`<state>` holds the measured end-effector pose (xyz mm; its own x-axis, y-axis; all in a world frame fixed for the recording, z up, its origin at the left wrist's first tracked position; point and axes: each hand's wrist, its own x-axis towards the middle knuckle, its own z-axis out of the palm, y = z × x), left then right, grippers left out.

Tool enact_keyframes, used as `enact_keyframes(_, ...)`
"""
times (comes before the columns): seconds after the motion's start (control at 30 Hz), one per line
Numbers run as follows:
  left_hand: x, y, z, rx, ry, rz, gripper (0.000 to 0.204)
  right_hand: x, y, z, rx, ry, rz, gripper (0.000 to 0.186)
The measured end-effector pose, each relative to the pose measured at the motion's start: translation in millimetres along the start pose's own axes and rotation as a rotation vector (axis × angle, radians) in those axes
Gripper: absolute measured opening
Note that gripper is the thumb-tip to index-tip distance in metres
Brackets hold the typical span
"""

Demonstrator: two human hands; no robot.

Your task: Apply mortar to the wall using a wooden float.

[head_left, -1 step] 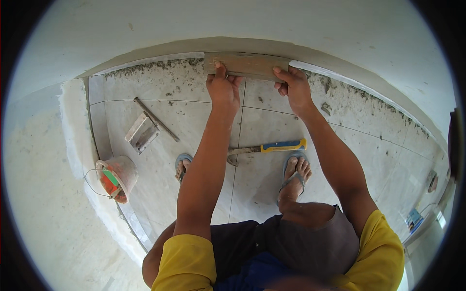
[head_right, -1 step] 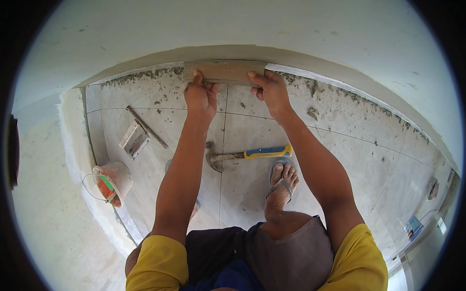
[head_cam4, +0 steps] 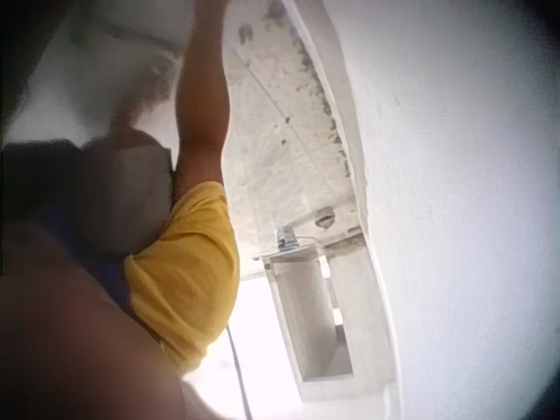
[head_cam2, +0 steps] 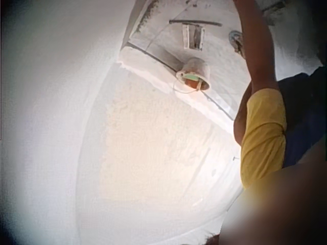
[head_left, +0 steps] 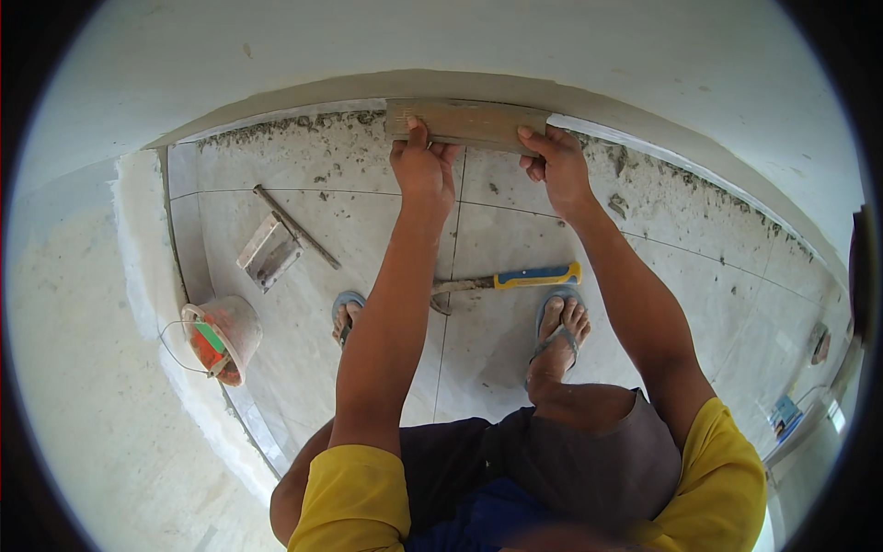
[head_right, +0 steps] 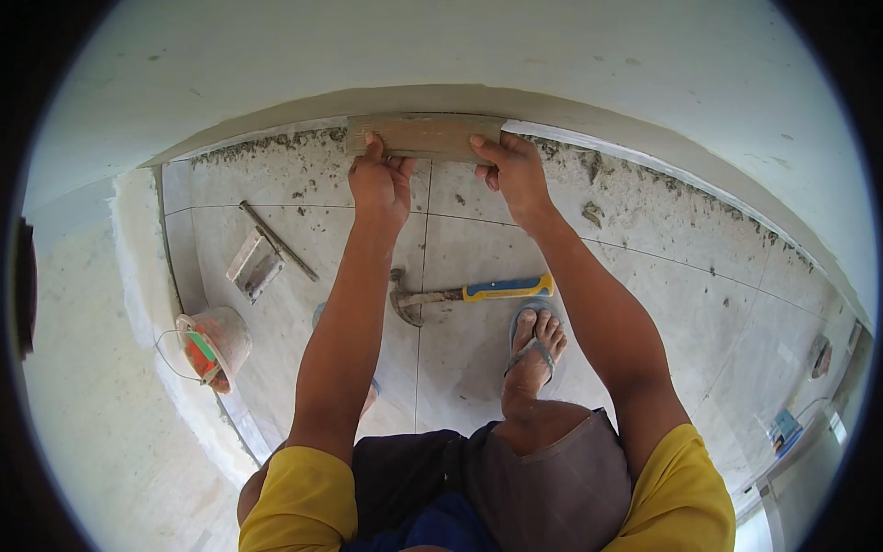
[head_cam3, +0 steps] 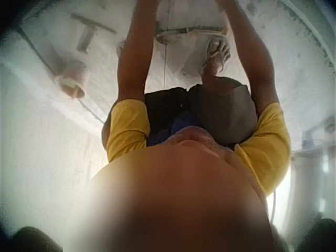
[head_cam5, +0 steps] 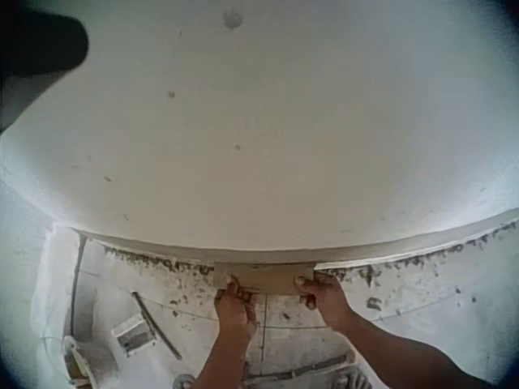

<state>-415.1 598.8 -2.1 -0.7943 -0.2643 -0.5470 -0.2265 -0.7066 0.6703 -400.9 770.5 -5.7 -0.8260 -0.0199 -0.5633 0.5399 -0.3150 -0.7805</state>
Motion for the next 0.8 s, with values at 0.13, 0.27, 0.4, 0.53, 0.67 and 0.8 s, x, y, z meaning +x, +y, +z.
enact_keyframes(0.13,1,-1,-2,-0.001,-0.029,0.012,0.029,5,5,-5,0.036,-0.010,-0.009,0.021)
enact_keyframes(0.27,-1,-3,1,0.005,-0.011,0.011,0.029,5,6,-7,0.048,0.000,-0.018,0.021)
enact_keyframes(0.4,-3,-2,6,0.029,0.027,-0.009,0.030,6,7,-13,0.067,-0.030,-0.035,0.021)
enact_keyframes(0.53,-4,-6,5,0.017,0.005,0.011,0.030,4,8,-16,0.086,-0.034,-0.033,0.021)
enact_keyframes(0.67,-4,-5,5,0.013,0.017,0.001,0.030,5,9,-17,0.076,-0.038,-0.028,0.022)
enact_keyframes(0.8,-2,0,-7,0.071,0.080,0.028,0.026,3,11,-2,0.070,-0.069,-0.004,0.023)
